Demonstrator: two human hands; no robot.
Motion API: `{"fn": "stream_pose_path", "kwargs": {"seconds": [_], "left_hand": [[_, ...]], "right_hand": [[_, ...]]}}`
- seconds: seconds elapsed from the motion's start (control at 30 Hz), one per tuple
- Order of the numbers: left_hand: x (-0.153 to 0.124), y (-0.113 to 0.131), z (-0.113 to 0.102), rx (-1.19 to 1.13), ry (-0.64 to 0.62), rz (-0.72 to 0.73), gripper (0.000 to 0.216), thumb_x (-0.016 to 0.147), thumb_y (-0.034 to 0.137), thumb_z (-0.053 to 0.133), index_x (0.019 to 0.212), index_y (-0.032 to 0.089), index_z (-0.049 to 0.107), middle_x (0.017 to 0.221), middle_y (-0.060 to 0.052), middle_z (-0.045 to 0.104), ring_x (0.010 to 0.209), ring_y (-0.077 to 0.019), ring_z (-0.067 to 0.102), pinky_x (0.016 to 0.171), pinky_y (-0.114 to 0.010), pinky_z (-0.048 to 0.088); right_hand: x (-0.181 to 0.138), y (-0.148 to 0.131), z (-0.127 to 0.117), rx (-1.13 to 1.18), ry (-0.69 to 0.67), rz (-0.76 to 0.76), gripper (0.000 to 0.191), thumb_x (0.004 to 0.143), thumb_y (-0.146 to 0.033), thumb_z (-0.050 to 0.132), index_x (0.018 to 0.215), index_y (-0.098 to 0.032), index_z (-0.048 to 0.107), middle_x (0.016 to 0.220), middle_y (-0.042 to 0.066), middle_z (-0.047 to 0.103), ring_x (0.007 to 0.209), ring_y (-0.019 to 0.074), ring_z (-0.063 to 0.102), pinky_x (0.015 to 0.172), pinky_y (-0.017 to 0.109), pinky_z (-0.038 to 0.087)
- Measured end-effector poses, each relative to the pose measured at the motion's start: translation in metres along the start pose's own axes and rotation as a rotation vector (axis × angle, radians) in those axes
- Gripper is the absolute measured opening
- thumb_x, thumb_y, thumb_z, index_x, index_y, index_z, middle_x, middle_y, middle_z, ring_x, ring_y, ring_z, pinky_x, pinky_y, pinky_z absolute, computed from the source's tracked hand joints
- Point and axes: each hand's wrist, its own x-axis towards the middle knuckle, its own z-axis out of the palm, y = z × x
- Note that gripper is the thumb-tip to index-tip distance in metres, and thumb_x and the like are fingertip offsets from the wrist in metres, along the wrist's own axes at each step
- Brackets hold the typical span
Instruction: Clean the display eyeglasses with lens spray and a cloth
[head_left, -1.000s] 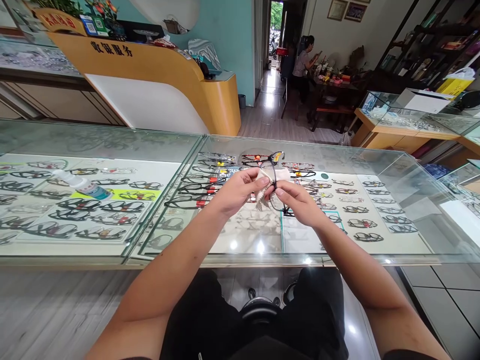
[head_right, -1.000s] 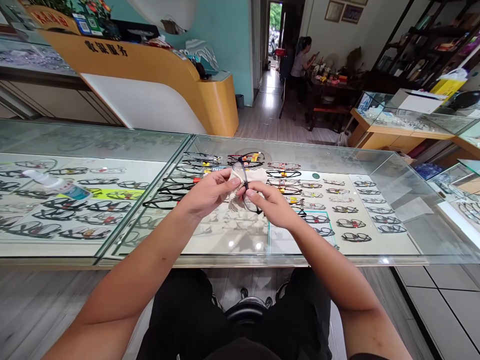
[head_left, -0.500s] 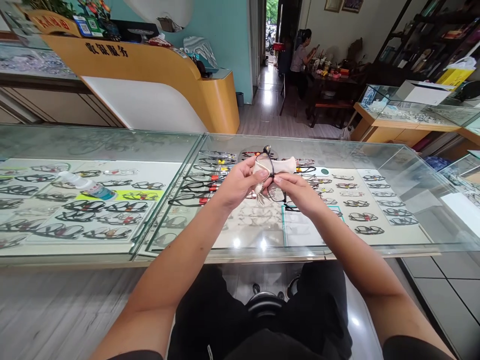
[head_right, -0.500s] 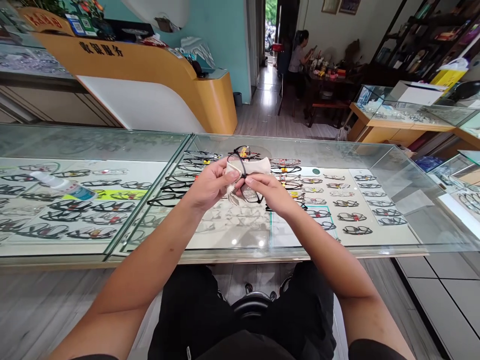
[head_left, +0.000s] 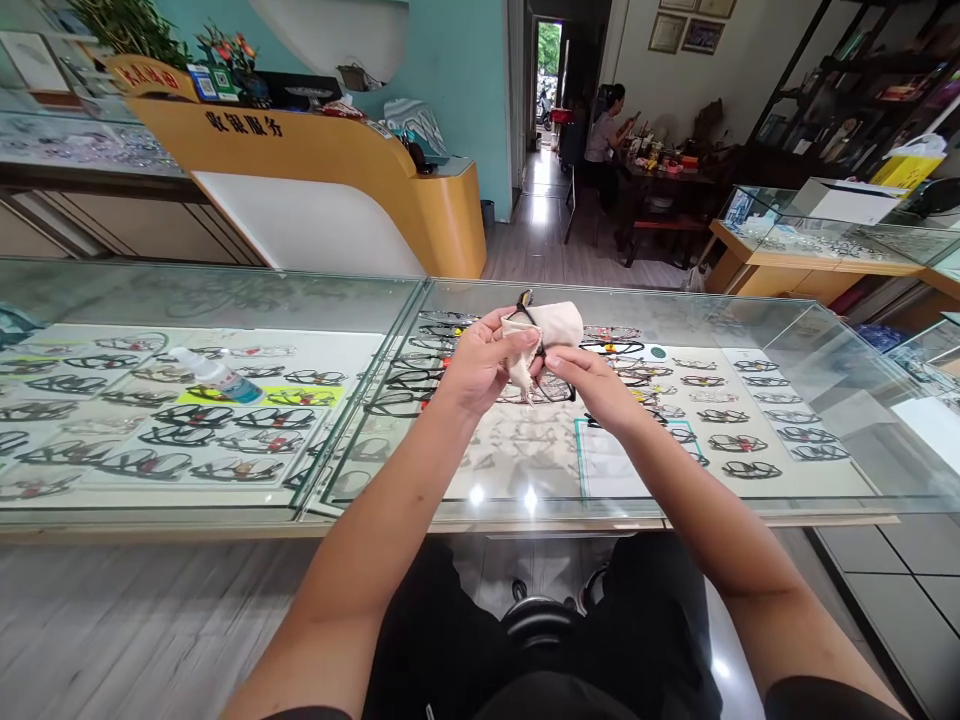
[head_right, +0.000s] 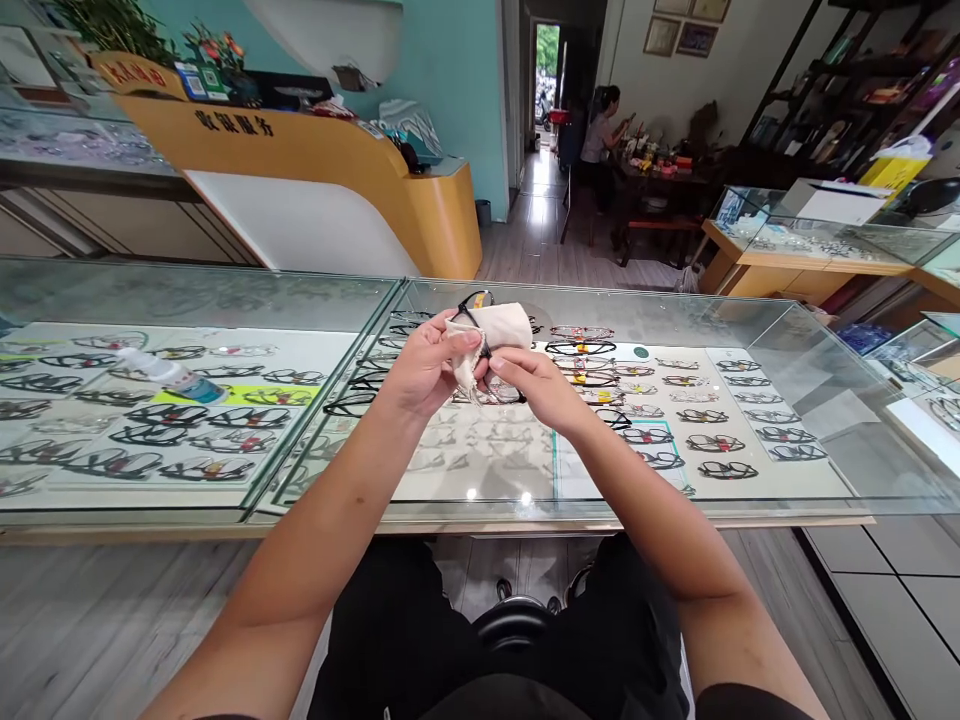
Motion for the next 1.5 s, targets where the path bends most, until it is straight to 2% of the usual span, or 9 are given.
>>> {"fn": "stream_pose_path", "kwargs": {"seconds": [0.33, 0.47, 0.6, 0.73, 0.87, 0.97, 1.17, 1.27, 1.5], "left_hand": [[0.005, -0.01, -0.001, -0.01, 0.044, 0.079, 0.05, 0.069, 0.052, 0.105, 0.085, 0.016, 0.075, 0.075, 0.0, 0.072, 0.062, -0.0102, 0.062, 0.056, -0.021, 0.048], [0.006, -0.011, -0.003, -0.019, -0.016, -0.002, 0.048, 0.075, 0.054, 0.101, 0.091, 0.017, 0.075, 0.072, 0.0, 0.068, 0.059, -0.0122, 0.061, 0.054, -0.023, 0.047], [0.002, -0.007, -0.001, -0.065, -0.081, -0.094, 0.05, 0.069, 0.043, 0.106, 0.099, 0.018, 0.074, 0.075, 0.002, 0.068, 0.057, -0.0104, 0.061, 0.056, -0.023, 0.051], [-0.002, -0.01, 0.004, -0.019, -0.071, -0.035, 0.056, 0.064, 0.033, 0.109, 0.107, 0.019, 0.075, 0.077, 0.004, 0.068, 0.056, -0.0078, 0.059, 0.057, -0.021, 0.053], [-0.003, -0.019, 0.005, 0.118, 0.057, 0.12, 0.054, 0.07, 0.054, 0.104, 0.099, 0.018, 0.076, 0.073, 0.002, 0.07, 0.054, -0.009, 0.058, 0.051, -0.021, 0.049], [0.0, -0.018, 0.002, 0.134, 0.067, 0.11, 0.058, 0.076, 0.069, 0.095, 0.086, 0.017, 0.071, 0.064, 0.001, 0.065, 0.05, -0.0105, 0.057, 0.047, -0.022, 0.047], [-0.003, 0.0, 0.002, 0.059, -0.14, -0.057, 0.061, 0.069, 0.041, 0.106, 0.112, 0.016, 0.073, 0.075, 0.001, 0.07, 0.06, -0.0129, 0.066, 0.057, -0.024, 0.057], [-0.004, -0.003, 0.005, 0.049, -0.164, -0.06, 0.055, 0.069, 0.037, 0.106, 0.104, 0.017, 0.07, 0.062, 0.007, 0.059, 0.048, -0.0072, 0.053, 0.049, -0.019, 0.049], [0.003, -0.025, 0.007, 0.047, 0.029, 0.036, 0.063, 0.069, 0.065, 0.101, 0.09, 0.017, 0.067, 0.059, 0.005, 0.061, 0.04, -0.0059, 0.047, 0.038, -0.019, 0.037]], "right_hand": [[-0.006, 0.007, -0.001, -0.046, 0.014, 0.061, 0.05, 0.094, -0.073, 0.073, 0.09, -0.023, 0.079, 0.092, 0.002, 0.071, 0.094, 0.0221, 0.061, 0.092, 0.035, 0.051], [-0.006, 0.006, -0.003, -0.041, 0.041, 0.055, 0.053, 0.091, -0.076, 0.074, 0.09, -0.023, 0.079, 0.094, 0.003, 0.073, 0.096, 0.0228, 0.062, 0.093, 0.035, 0.052], [-0.006, 0.009, -0.005, -0.017, 0.068, 0.031, 0.051, 0.094, -0.073, 0.072, 0.092, -0.023, 0.081, 0.096, 0.003, 0.075, 0.099, 0.0226, 0.065, 0.098, 0.035, 0.052], [-0.005, 0.014, -0.005, 0.048, 0.083, 0.056, 0.049, 0.096, -0.071, 0.072, 0.099, -0.023, 0.085, 0.096, 0.004, 0.077, 0.096, 0.0226, 0.067, 0.099, 0.036, 0.054], [-0.005, 0.016, -0.002, 0.054, 0.033, 0.091, 0.05, 0.094, -0.07, 0.076, 0.088, -0.021, 0.084, 0.092, 0.004, 0.079, 0.097, 0.024, 0.069, 0.104, 0.039, 0.054], [-0.006, 0.012, -0.001, 0.037, 0.027, 0.092, 0.05, 0.092, -0.07, 0.077, 0.087, -0.021, 0.085, 0.09, 0.004, 0.079, 0.095, 0.0244, 0.069, 0.102, 0.04, 0.055], [-0.007, 0.004, -0.005, 0.073, 0.092, 0.029, 0.041, 0.099, -0.06, 0.073, 0.095, -0.021, 0.086, 0.091, 0.004, 0.08, 0.097, 0.0227, 0.07, 0.101, 0.037, 0.053], [-0.006, 0.005, -0.002, 0.121, 0.052, 0.009, 0.041, 0.1, -0.059, 0.073, 0.095, -0.02, 0.086, 0.089, 0.004, 0.079, 0.095, 0.0226, 0.072, 0.101, 0.038, 0.054], [-0.006, 0.009, 0.008, 0.029, 0.107, 0.035, 0.047, 0.094, -0.068, 0.076, 0.09, -0.022, 0.088, 0.089, 0.004, 0.081, 0.091, 0.0223, 0.071, 0.094, 0.036, 0.056]]}}
